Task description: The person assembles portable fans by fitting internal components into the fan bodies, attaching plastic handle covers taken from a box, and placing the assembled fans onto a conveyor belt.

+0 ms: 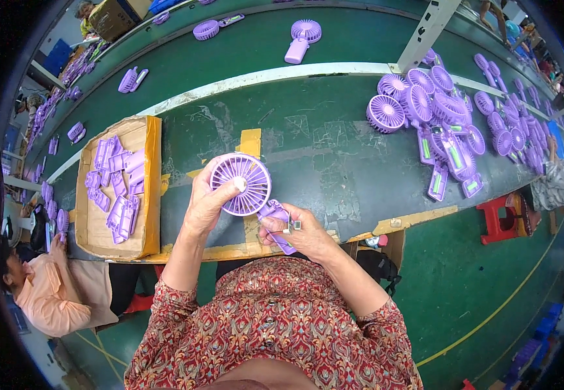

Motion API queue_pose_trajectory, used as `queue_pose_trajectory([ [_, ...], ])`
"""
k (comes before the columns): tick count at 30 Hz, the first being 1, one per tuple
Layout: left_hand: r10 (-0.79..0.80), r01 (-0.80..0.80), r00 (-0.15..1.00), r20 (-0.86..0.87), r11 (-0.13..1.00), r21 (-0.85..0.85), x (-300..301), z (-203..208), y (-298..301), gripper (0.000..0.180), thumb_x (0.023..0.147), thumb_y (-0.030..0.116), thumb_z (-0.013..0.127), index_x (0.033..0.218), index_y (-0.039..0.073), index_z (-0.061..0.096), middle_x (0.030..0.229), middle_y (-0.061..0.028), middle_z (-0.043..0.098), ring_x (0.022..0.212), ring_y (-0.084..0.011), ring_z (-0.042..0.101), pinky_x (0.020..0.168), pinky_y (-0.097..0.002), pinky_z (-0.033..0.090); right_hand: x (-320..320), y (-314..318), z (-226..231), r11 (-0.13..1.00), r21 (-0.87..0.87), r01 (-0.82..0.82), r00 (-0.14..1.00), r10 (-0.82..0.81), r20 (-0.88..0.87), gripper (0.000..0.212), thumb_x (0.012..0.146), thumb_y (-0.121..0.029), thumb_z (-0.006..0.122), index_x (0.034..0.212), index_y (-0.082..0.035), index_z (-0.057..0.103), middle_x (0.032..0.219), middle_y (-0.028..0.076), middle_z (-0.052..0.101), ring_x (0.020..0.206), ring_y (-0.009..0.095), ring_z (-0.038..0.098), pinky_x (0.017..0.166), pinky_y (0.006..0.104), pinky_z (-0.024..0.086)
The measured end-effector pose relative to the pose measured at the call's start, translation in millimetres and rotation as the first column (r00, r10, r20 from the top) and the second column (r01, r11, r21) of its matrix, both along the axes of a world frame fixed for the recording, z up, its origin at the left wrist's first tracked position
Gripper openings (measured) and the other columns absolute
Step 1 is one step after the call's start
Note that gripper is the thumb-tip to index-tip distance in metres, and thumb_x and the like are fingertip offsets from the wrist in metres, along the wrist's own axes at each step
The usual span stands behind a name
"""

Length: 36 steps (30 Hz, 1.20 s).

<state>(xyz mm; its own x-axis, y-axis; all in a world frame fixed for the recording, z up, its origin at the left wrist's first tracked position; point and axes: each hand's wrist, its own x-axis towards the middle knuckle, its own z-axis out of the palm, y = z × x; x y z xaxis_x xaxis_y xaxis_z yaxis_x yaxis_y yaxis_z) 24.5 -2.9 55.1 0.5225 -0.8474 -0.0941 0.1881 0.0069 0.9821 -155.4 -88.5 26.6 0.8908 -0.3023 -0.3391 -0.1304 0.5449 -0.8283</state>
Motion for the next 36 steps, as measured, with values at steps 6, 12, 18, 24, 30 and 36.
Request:
queue_pose_trajectory([
  [6, -0.054, 0.056, 0.998, -0.043, 0.998, 0.033, 3.6, -3.6, -1.4, 0.052, 0.072, 0.019, 0.076, 0.116, 0.002, 0.054, 0.102, -0.0059, 0.061, 0.092, -0.012, 0.058, 0.083, -0.0266, 0.046, 3.1, -1.0, 4.5, 0.986, -0.163, -0.043, 0.999, 0.046, 0.019, 0.036, 0.091, -0.037, 0.056, 0.096, -0.001, 0.056, 0.078, 0.009, 0.063, 0.069, 0.014, 0.063, 0.063, 0.0279, 0.052],
  [12, 0.054, -0.088, 0.909, 0.414, 0.994, 0.064, 1.9, -10.0, -1.8, 0.049, 0.076, 0.02, 0.073, 0.116, 0.0, 0.053, 0.101, -0.0112, 0.062, 0.094, -0.0192, 0.059, 0.086, -0.0295, 0.046, 9.3, 1.4, -7.7, 0.978, -0.21, 0.0, 0.999, -0.01, -0.05, 0.04, 0.09, -0.039, 0.056, 0.096, 0.0, 0.056, 0.075, 0.008, 0.063, 0.066, 0.014, 0.063, 0.06, 0.0268, 0.052],
  [18, -0.117, 0.143, 0.609, 0.784, 0.989, 0.036, -44.1, -1.3, 7.6, 0.038, 0.068, 0.007, 0.075, 0.103, 0.003, 0.062, 0.098, -0.0129, 0.062, 0.089, -0.0255, 0.062, 0.076, -0.0337, 0.051, 14.1, -9.0, -52.2, 0.917, -0.369, 0.151, 0.976, -0.198, -0.092, 0.032, 0.089, -0.03, 0.06, 0.099, 0.001, 0.059, 0.08, 0.006, 0.064, 0.073, 0.013, 0.061, 0.065, 0.0265, 0.05],
  [24, -0.205, 0.201, 0.645, 0.736, 0.975, 0.095, -44.9, -15.0, 3.7, 0.028, 0.077, 0.002, 0.066, 0.105, 0.001, 0.061, 0.093, -0.0118, 0.064, 0.08, -0.0222, 0.064, 0.073, -0.0315, 0.052, 17.7, -8.1, -45.9, 0.883, -0.457, 0.11, 0.981, -0.171, -0.095, 0.02, 0.087, -0.011, 0.054, 0.102, 0.001, 0.059, 0.089, 0.006, 0.064, 0.078, 0.011, 0.06, 0.069, 0.0261, 0.049],
  [30, -0.22, 0.185, 0.9, 0.376, 0.974, 0.129, -37.8, -15.1, 10.4, 0.027, 0.08, -0.002, 0.062, 0.107, -0.001, 0.06, 0.089, -0.0078, 0.065, 0.083, -0.0132, 0.063, 0.074, -0.0281, 0.051, 25.5, -8.5, -31.7, 0.979, -0.001, 0.203, 0.969, -0.202, -0.141, 0.021, 0.093, -0.014, 0.049, 0.106, 0.001, 0.055, 0.09, 0.006, 0.063, 0.079, 0.012, 0.062, 0.065, 0.0244, 0.053],
  [36, -0.149, 0.09, 0.523, 0.839, 0.989, 0.119, -38.2, -20.1, 10.7, 0.02, 0.072, 0.003, 0.069, 0.092, 0.0, 0.063, 0.084, -0.0124, 0.066, 0.074, -0.0257, 0.065, 0.065, -0.0329, 0.053, 24.6, -10.3, -35.2, 0.979, -0.088, 0.184, 0.963, -0.197, -0.184, 0.024, 0.095, -0.021, 0.048, 0.105, 0.0, 0.054, 0.09, 0.006, 0.063, 0.076, 0.011, 0.062, 0.063, 0.0239, 0.054],
])
